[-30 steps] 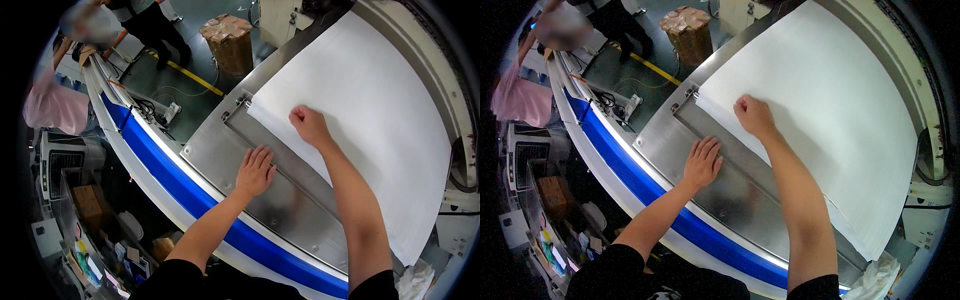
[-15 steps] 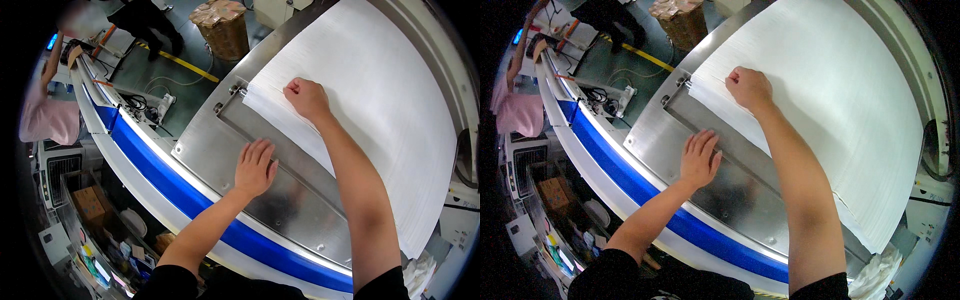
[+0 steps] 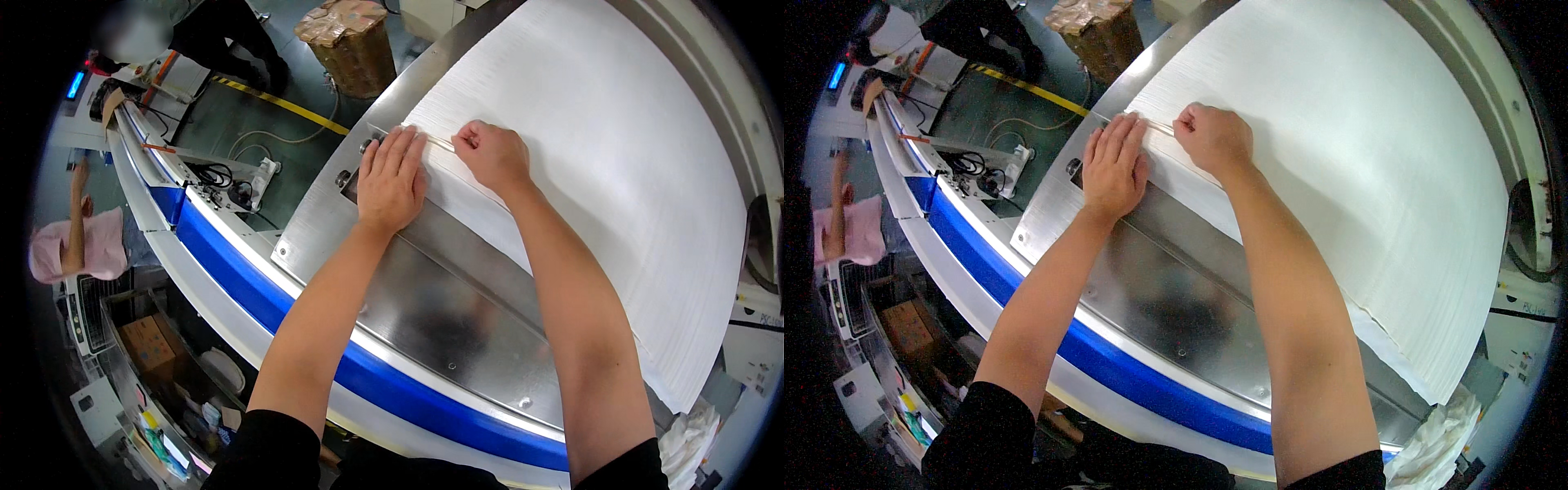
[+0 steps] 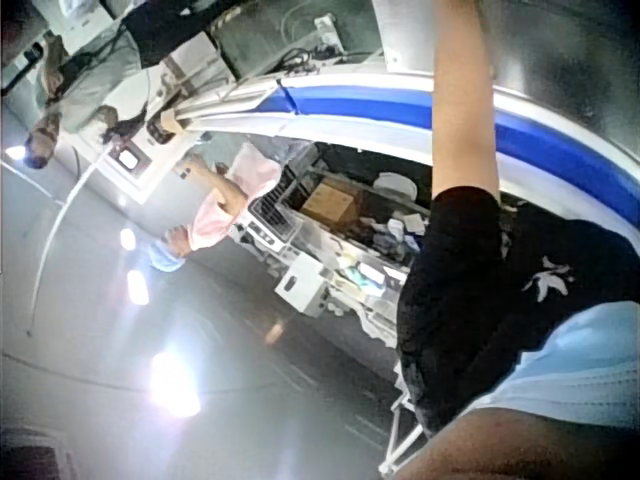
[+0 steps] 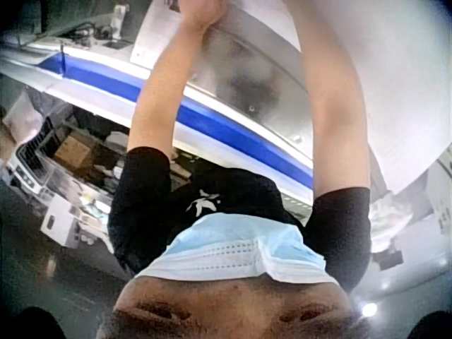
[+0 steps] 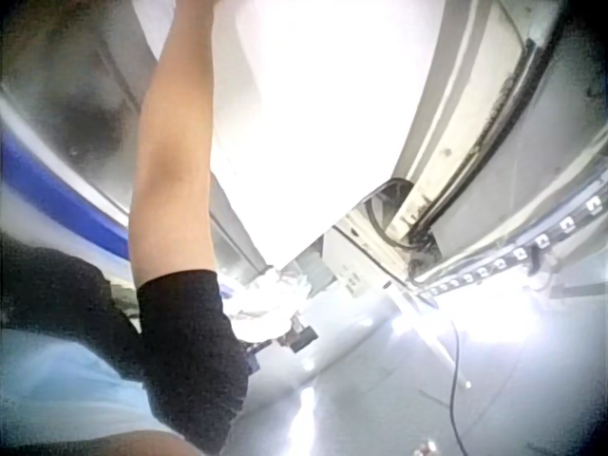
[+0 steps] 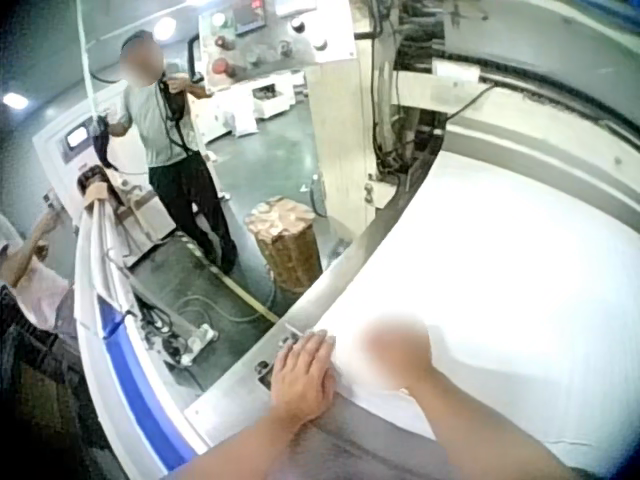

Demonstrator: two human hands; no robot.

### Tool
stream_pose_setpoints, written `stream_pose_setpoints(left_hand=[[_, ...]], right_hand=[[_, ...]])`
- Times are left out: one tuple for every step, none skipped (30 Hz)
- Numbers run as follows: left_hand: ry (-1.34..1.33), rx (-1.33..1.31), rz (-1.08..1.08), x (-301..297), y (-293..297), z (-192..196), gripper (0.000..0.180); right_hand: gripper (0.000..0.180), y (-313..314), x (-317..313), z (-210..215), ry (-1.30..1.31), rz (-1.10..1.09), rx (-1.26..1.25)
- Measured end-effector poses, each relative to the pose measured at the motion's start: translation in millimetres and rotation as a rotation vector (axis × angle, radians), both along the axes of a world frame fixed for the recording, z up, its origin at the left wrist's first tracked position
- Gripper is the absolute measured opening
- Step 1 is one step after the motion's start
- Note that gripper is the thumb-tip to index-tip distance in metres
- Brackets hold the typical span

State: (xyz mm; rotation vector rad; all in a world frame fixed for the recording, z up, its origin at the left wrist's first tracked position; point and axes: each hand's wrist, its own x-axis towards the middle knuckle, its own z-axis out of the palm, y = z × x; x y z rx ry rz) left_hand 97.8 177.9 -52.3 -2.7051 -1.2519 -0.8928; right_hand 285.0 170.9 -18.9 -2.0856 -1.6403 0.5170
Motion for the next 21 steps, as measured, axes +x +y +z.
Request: stream_pose_setpoints(left_hand=[[-0.01,0.004,-0.001,-0.7,-0.7,-0.4,0.046],[-0.01,0.005,0.004,-0.9,-1.7,-0.8,0.044],[-0.011,0.009,0.01,-0.5,-1.6,0.0,0.042],[-0.012,0.014,0.017,-0.3,-1.8,1.0,0.04],[-0.011,0.006,0.029,-0.8,-3.5,2.1,0.04],[-0.01,-0.003,0.04,-1.7,-5.1,1.4,0.039],[-0.01,-0.011,0.051,-2.5,-6.4,0.8,0.038],[-0.016,-0.005,0.053,-4.0,-6.8,0.4,0.039],[-0.019,0.0,0.054,-6.3,-8.4,0.8,0.039],[-0.023,0.006,0.054,-7.1,-9.3,1.0,0.04],[-0.026,0.006,0.049,-6.4,-9.5,0.8,0.039],[-0.03,0.006,0.043,-5.6,-9.5,2.4,0.039],[-0.034,0.005,0.037,-4.4,-9.4,3.8,0.038],[-0.034,0.012,0.032,-1.9,-8.9,5.0,0.038],[-0.034,0.021,0.032,-0.3,-7.7,5.3,0.039],[-0.034,0.029,0.031,0.9,-6.3,5.6,0.039],[-0.033,0.034,0.032,1.5,-4.9,5.9,0.038],[-0.031,0.039,0.034,2.0,-3.4,4.8,0.038],[-0.029,0.045,0.036,2.0,-2.9,3.8,0.038],[-0.018,0.042,0.043,0.7,-3.2,3.2,0.037],[-0.006,0.037,0.046,-0.4,-3.1,2.5,0.036]], right_hand=[[0.018,-0.5,-0.2,-0.6,-0.001,0.0,0.01],[0.019,-0.9,-0.3,-1.8,0.002,-0.002,0.024],[0.019,-0.1,0.5,-2.4,0.004,-0.002,0.041],[0.019,0.2,1.1,-2.9,0.005,-0.001,0.058],[0.019,-0.5,1.8,-3.1,0.016,-0.005,0.041],[0.019,-0.2,1.7,-1.9,0.026,-0.009,0.024],[0.019,0.4,1.8,-0.6,0.036,-0.013,0.008],[0.019,1.8,1.7,0.9,0.029,-0.013,-0.001],[0.019,2.0,1.5,1.2,0.026,-0.013,-0.009],[0.019,1.9,1.6,2.0,0.022,-0.013,-0.018],[0.02,2.2,2.3,1.8,0.019,-0.018,-0.007],[0.021,3.1,2.4,0.5,0.016,-0.021,0.004],[0.022,3.1,3.0,-0.9,0.011,-0.026,0.014],[0.021,2.4,4.4,-2.1,0.021,-0.027,0.001],[0.02,2.6,4.0,-1.6,0.032,-0.023,-0.01],[0.019,2.8,3.6,-1.1,0.042,-0.02,-0.022],[0.019,2.9,2.5,-0.8,0.049,-0.02,-0.013],[0.019,3.2,1.4,-1.3,0.057,-0.02,-0.004],[0.019,3.5,0.4,-1.6,0.065,-0.02,0.005],[0.019,3.7,-0.6,-1.5,0.072,-0.018,-0.006],[0.019,3.4,-1.1,-0.5,0.078,-0.021,-0.018]])
